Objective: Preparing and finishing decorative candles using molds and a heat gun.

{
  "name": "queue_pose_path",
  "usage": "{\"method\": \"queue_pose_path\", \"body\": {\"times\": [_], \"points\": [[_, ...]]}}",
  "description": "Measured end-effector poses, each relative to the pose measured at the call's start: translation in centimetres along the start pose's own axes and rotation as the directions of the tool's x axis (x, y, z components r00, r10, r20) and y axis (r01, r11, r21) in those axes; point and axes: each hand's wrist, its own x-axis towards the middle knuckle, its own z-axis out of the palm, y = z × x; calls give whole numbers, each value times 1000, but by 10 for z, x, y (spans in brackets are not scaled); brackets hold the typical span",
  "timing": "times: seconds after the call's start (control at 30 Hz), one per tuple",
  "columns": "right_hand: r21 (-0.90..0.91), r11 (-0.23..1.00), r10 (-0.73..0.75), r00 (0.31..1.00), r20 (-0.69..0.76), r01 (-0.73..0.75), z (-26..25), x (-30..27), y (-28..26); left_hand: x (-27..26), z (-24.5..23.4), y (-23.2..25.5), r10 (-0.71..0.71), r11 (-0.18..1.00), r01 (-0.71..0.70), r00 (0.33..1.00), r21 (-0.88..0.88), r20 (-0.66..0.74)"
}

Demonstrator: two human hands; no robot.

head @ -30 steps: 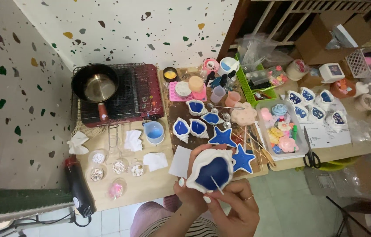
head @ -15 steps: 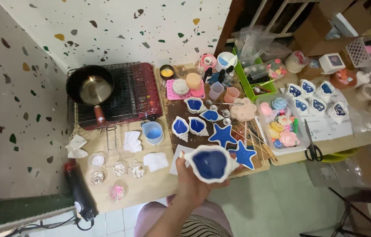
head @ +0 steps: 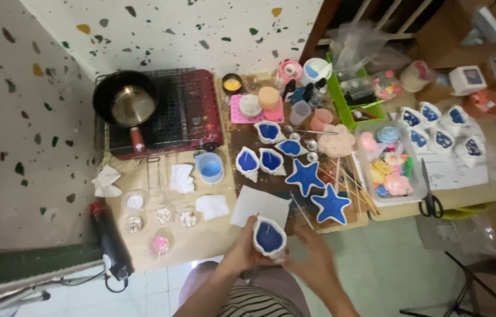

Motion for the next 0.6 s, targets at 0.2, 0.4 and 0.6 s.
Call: {"method": "queue_pose_path", "body": {"times": [0.2,0.4,0.6], "points": [[-230,908,-319,934,158,349,95,43,-9,8,-47,-15,532,534,-620,775,575,341],[-163,963,-229,970,-85,213,141,102,1,-17,-129,-17,343,930,-245,846,273,-408],[-224,935,-284,959,-13,274,165,123,29,-130,-186,-12,785,599,-171,-65,782,-615]]}}
